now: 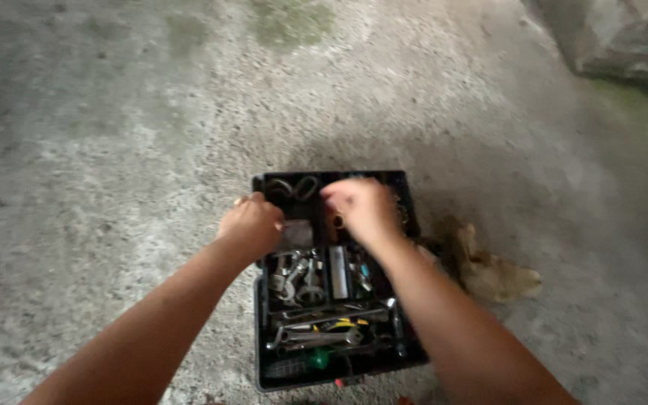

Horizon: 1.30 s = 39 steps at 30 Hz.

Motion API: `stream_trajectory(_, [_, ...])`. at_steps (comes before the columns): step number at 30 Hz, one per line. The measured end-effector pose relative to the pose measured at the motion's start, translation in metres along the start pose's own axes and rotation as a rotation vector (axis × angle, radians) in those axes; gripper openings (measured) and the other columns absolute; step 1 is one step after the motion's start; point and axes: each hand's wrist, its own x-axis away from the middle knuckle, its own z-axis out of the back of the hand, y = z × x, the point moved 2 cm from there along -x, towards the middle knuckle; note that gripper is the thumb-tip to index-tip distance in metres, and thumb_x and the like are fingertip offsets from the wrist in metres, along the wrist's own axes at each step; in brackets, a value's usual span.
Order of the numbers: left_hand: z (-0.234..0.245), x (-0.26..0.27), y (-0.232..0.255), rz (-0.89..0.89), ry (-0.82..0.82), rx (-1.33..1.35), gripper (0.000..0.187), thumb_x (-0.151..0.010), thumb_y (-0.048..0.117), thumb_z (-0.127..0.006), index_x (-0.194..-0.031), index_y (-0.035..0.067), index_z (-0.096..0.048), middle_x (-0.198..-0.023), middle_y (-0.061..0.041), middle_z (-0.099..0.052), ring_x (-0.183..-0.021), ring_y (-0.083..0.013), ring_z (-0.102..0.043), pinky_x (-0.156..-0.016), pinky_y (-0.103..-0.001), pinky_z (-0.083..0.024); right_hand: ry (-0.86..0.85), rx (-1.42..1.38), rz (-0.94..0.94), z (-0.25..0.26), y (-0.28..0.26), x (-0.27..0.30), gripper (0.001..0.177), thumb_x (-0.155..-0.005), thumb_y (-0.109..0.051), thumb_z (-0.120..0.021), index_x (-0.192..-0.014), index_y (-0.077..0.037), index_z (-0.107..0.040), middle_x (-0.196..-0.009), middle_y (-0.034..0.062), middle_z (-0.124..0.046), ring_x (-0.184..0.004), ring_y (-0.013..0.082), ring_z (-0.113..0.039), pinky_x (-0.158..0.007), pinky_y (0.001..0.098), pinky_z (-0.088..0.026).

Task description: The person sits on the floor and organizes a black toolbox by removing small metal parts, wiping them with a cloth, and placing them back into compartments. The person repeatedly picks up, wipes, and repositions items within the toolbox.

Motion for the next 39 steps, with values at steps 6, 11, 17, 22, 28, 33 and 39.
stream_trajectory(6, [0.006,0.004,-0.011,-0.024,0.116,0.125,0.018,-0.08,0.028,-0.076,-0.096,0.021,-0.081,-0.112,-0.013,-0.067,-0.113,-0.034,-0.063,-0.097,-0.044,-0.053,0.313,0.13,-0.523,0.116,0.184,0.049,0.022,-0.083,-0.014,-0.081,-0.103,-0.007,-0.078,-0.1,0.0115,-0.078,-0.09,0.0233,-0.073,-0.081,0.0367,-0.056])
stream_trajectory(11, [0.014,0.002,-0.019,-0.036,0.224,0.229,0.013,-0.082,0.022,-0.077,-0.093,0.016,-0.08,-0.107,-0.014,-0.069,-0.099,-0.033,-0.07,-0.092,-0.042,-0.057,-0.431,0.596,-0.894,0.091,0.232,0.121,0.03,-0.087,-0.031,-0.076,-0.106,-0.009,-0.08,-0.102,0.0169,-0.08,-0.095,0.0321,-0.077,-0.083,0.0434,-0.058])
stream_trajectory(17, [0.012,0.004,-0.033,-0.028,0.292,0.267,0.011,-0.081,0.022,-0.076,-0.09,0.017,-0.081,-0.098,-0.014,-0.071,-0.092,-0.0356,-0.07,-0.085,-0.045,-0.057,-0.217,0.576,-0.912,0.049,0.225,0.145,0.031,-0.096,-0.024,-0.058,-0.111,-0.009,-0.08,-0.108,0.0216,-0.076,-0.101,0.0404,-0.073,-0.083,0.0519,-0.058])
stream_trajectory(22, [0.013,0.0,-0.041,-0.031,0.301,0.327,0.014,-0.079,0.022,-0.077,-0.092,0.015,-0.08,-0.098,-0.015,-0.071,-0.09,-0.0351,-0.071,-0.085,-0.044,-0.058,-0.234,0.407,-0.683,0.064,0.261,0.151,0.034,-0.087,-0.02,-0.068,-0.117,-0.006,-0.076,-0.11,0.0234,-0.075,-0.105,0.0419,-0.07,-0.092,0.0482,-0.055])
stream_trajectory(28, [0.011,-0.002,-0.047,0.021,0.259,0.318,0.017,-0.082,0.025,-0.077,-0.097,0.016,-0.079,-0.104,-0.014,-0.07,-0.092,-0.0337,-0.071,-0.085,-0.044,-0.057,-0.212,-0.181,-1.068,0.088,0.282,0.159,0.044,-0.093,-0.007,-0.063,-0.136,-0.009,-0.061,-0.123,0.0178,-0.066,-0.105,0.034,-0.064,-0.085,0.0493,-0.053])
stream_trajectory(33, [0.01,-0.003,-0.052,-0.007,0.27,0.347,0.019,-0.079,0.025,-0.079,-0.096,0.014,-0.079,-0.103,-0.015,-0.072,-0.091,-0.0329,-0.072,-0.086,-0.043,-0.057,-0.038,-0.539,-1.124,0.122,0.251,0.13,0.026,-0.096,-0.017,-0.063,-0.121,-0.01,-0.063,-0.109,0.007,-0.069,-0.095,0.0223,-0.065,-0.08,0.0407,-0.056])
stream_trajectory(39, [0.015,-0.003,-0.054,-0.001,0.28,0.339,0.019,-0.081,0.025,-0.078,-0.097,0.014,-0.081,-0.099,-0.015,-0.075,-0.094,-0.0327,-0.071,-0.088,-0.043,-0.057,-0.144,-0.449,-0.699,0.152,0.162,0.044,0.026,-0.096,-0.013,-0.069,-0.12,-0.006,-0.067,-0.106,0.0034,-0.07,-0.091,0.0148,-0.061,-0.078,0.032,-0.046])
